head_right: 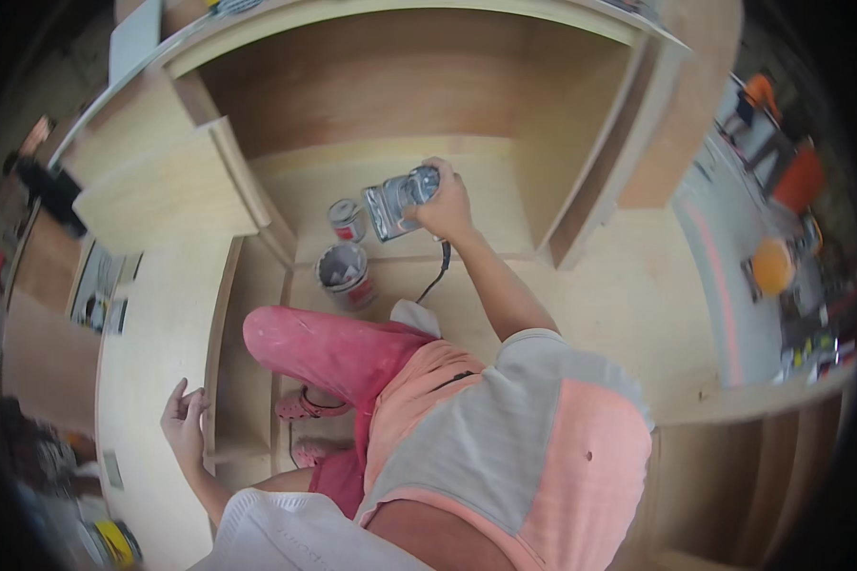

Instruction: The person handles an electric sander and sands various wooden surfaces and edges of a cabinet using the electric sander.

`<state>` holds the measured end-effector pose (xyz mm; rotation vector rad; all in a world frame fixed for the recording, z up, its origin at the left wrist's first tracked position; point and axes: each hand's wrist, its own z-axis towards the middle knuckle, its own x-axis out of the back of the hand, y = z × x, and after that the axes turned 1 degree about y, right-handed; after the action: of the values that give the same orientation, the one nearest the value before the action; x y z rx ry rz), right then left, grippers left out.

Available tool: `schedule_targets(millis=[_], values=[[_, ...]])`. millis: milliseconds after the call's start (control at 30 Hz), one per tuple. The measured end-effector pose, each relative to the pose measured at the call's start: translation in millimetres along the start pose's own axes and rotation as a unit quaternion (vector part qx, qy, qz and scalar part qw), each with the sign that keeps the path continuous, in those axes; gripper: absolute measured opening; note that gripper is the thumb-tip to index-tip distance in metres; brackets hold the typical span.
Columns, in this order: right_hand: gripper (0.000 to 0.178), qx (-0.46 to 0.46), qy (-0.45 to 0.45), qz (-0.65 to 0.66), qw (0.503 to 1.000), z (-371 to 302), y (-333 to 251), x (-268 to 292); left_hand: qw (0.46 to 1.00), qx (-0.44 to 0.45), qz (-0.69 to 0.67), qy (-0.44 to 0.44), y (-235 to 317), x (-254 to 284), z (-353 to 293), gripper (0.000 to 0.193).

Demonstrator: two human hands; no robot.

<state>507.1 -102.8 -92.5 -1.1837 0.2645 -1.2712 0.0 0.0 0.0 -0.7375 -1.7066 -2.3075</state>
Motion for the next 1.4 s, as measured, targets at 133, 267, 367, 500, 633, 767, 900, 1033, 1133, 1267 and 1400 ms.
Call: schedule_targets(millis=[133, 267, 367, 500, 633, 767, 900, 1033, 1133, 1267, 1400], values=[[0.085, -0.038, 0.173, 0.164, 0.97, 21.5, -10.7, 91.2, 0.996, 0.054, -0.048, -0.056, -53.6, -71.1, 32.0, 0.043], [0.068, -0.057, 0.284, 0.437, 0.852, 31.9, -22.5, 141.6, 0.986, 0.119, -0.093, -0.066, -118.5, -122.6, 7.8, 0.041], [0.035, -0.046, 0.209, 0.63, 0.747, 50.5, -18.6, 147.9, 0.978, 0.091, 0.091, -0.164, -128.8, -128.5, 6.5, 0.042], [0.028, -0.021, 0.096, 0.647, 0.756, 56.0, 1.9, 166.1, 0.973, 0.009, 0.171, -0.154, -138.9, -137.8, 7.6, 0.043], [0.038, -0.071, -0.085, 0.753, 0.648, 44.9, -7.2, 152.2, 0.965, 0.121, 0.173, -0.154, -123.5, -123.1, -6.0, 0.046], [0.039, -0.123, -0.099, 0.754, 0.638, 55.1, 0.1, 93.6, 0.956, 0.143, 0.216, -0.137, -116.4, -120.4, -21.5, 0.049], [0.036, -0.221, -0.175, 0.718, 0.636, 44.4, 3.7, 17.1, 0.971, 0.191, 0.099, -0.102, -108.1, -127.6, -45.5, 0.043], [0.039, -0.278, -0.202, 0.688, 0.639, 16.1, -36.5, -51.0, 0.969, 0.162, -0.041, -0.181, -48.0, -168.4, -36.9, 0.042], [0.059, -0.254, -0.201, 0.595, 0.736, -25.5, -107.8, -101.3, 0.96, 0.182, -0.142, -0.162, -15.3, -195.9, -51.2, 0.043], [0.081, 0.0, -0.304, 0.457, 0.836, -80.4, -129.6, -164.0, 0.954, 0.089, -0.284, 0.032, 3.8, -251.3, -48.8, 0.032], [0.082, -0.066, -0.426, 0.477, 0.766, -109.0, -144.1, -171.2, 0.93, 0.24, -0.262, -0.092, -23.5, -229.6, -67.9, 0.015]])
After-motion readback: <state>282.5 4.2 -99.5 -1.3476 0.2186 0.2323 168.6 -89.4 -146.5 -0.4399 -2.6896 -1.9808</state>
